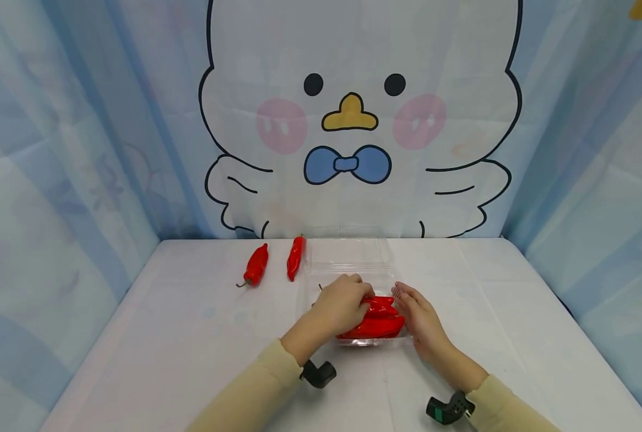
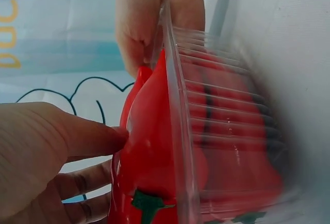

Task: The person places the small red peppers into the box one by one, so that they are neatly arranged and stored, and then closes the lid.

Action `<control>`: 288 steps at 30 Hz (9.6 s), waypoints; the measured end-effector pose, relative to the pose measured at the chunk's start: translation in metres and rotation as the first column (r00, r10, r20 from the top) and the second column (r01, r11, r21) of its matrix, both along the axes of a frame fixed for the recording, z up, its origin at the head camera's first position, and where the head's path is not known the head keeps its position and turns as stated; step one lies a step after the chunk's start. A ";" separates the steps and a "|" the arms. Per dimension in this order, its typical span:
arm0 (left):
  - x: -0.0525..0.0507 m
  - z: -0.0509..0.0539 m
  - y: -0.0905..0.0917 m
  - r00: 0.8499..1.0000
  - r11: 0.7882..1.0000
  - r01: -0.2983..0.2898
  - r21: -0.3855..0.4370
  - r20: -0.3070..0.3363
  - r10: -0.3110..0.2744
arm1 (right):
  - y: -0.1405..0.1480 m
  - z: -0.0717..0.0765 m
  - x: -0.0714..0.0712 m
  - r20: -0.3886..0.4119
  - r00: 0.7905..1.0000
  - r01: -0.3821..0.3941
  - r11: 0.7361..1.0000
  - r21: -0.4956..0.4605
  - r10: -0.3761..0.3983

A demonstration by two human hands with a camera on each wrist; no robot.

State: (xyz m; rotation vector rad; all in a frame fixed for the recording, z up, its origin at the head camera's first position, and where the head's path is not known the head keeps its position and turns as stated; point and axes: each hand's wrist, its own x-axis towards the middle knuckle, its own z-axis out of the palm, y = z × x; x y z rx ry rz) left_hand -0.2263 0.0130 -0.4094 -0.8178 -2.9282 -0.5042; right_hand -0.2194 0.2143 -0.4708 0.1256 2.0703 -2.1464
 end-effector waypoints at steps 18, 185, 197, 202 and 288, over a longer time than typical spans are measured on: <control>-0.006 -0.008 0.002 0.999 1.000 0.008 -0.030 0.043 -0.007 | -0.001 -0.001 0.000 -0.024 1.000 0.007 1.000 -0.028 -0.007; -0.048 -0.004 -0.128 0.937 0.935 -0.321 -0.149 -0.196 0.290 | -0.001 -0.001 -0.002 0.000 1.000 0.013 1.000 0.015 -0.013; -0.034 0.015 -0.100 0.951 0.970 -0.230 -0.074 -0.228 0.208 | -0.001 -0.001 -0.001 -0.018 1.000 0.007 1.000 0.020 -0.006; -0.029 0.020 -0.088 0.963 0.975 -0.213 -0.060 -0.181 0.200 | -0.002 -0.002 -0.001 -0.028 1.000 -0.006 1.000 0.019 0.006; -0.024 0.019 -0.021 0.977 0.984 -0.031 -0.178 -0.215 -0.008 | -0.004 -0.003 0.001 -0.028 0.999 0.033 0.997 0.068 -0.031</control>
